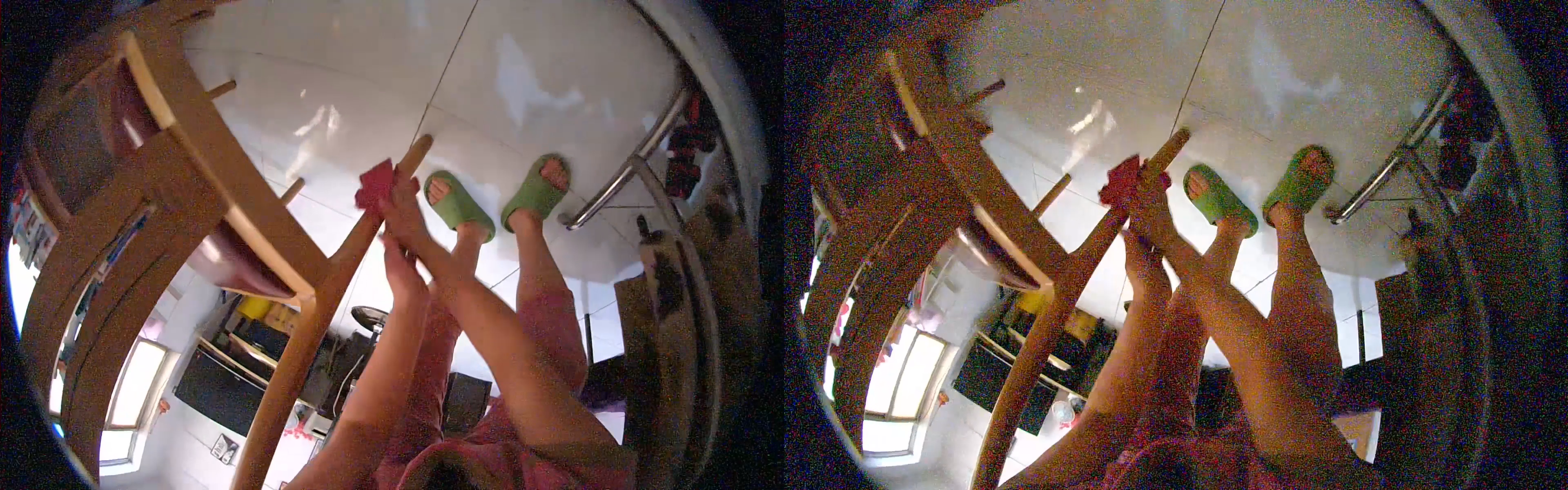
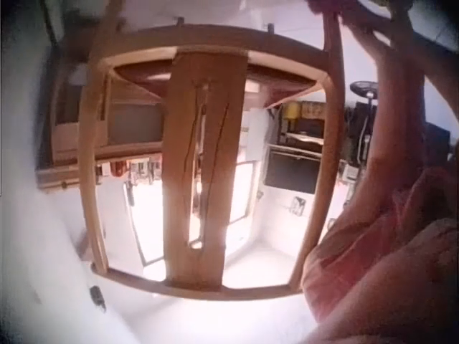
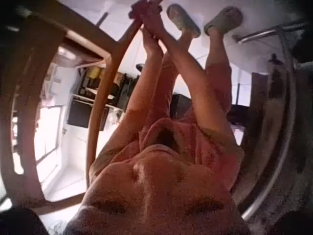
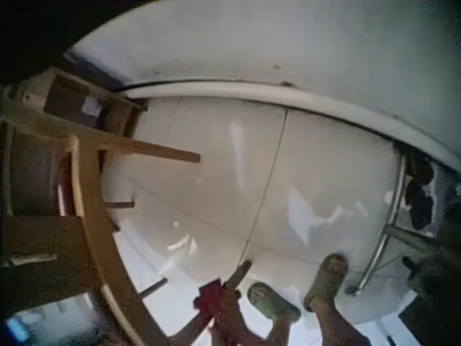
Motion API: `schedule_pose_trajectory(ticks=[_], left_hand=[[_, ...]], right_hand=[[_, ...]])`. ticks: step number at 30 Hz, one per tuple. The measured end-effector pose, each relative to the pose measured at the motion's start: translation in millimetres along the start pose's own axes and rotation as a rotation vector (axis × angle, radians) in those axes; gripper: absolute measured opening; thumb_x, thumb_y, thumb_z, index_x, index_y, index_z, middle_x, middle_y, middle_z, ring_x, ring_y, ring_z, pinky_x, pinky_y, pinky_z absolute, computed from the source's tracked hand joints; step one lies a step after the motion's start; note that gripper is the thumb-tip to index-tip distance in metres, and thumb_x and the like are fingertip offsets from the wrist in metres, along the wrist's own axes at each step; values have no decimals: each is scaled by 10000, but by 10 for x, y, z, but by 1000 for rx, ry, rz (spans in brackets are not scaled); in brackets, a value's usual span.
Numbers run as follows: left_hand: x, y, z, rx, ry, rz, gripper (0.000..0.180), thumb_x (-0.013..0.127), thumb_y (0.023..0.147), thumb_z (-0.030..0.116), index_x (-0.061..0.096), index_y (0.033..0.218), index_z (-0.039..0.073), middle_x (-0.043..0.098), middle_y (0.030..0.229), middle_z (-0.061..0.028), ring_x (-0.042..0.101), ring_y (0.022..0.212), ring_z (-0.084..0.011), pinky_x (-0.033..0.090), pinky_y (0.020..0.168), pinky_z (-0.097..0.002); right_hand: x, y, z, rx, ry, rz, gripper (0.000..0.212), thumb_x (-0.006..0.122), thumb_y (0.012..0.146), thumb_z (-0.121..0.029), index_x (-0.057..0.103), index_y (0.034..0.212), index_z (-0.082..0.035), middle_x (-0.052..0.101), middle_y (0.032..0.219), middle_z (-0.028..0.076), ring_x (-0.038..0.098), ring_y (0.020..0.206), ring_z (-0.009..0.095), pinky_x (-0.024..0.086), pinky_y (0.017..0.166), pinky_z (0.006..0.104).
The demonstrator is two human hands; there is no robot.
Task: The person organizes hair accessories on a desk, then cleans the desk, a wooden chair, and a pipe along the wall by wiping them with a cloth.
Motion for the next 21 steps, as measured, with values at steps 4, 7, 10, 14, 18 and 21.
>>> schedule_pose_trajectory(ticks=[4,7,10,14,18,21], left_hand=[[527,634,-527,-145,-16,-270,531,380,975,444,324,1399,129,392,1404,-70,332,1312,-228,261,1060,-493],[428,1150,-550,-244,-22,-192,545,394,979,417,252,1434,154,311,1456,-74,272,1359,-238,226,1085,-503],[582,1316,-434,-138,184,-436,572,304,984,479,223,1445,151,275,1479,-88,235,1377,-255,213,1090,-524],[752,887,-495,-172,-92,-287,583,287,982,499,287,1419,113,324,1447,-106,279,1350,-259,265,1076,-467],[556,-110,534,126,83,-63,718,349,920,607,270,1419,97,293,1453,-124,278,1344,-287,263,1077,-452],[610,-736,913,361,-37,-57,680,353,966,491,176,1444,41,244,1460,-150,277,1334,-280,212,1095,-411]], right_hand=[[-1000,616,643,-128,-845,40,326,503,862,-283,584,1046,-27,530,1150,216,485,1022,442,367,892,518],[-841,990,339,137,-978,-30,366,505,860,-277,586,1130,-43,547,1143,230,487,1055,440,381,948,479],[-995,1114,299,143,-931,-50,375,496,869,-281,576,1146,-41,553,1135,247,498,1050,446,404,932,476],[-1188,860,389,-69,-625,398,481,614,795,-478,626,899,-9,589,835,228,585,871,391,451,811,466],[-210,172,-741,348,-60,230,429,496,919,-372,556,1118,4,627,905,119,587,833,228,463,748,344],[321,-26,-1254,105,373,106,433,497,935,-340,487,1235,-27,560,1124,70,545,902,153,471,740,295]])
Point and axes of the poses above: each hand's wrist, its own y-axis towards the middle knuckle, its own x-axis out of the palm, z = x × y, the point moved 4 cm from there along y, towards the middle knuckle
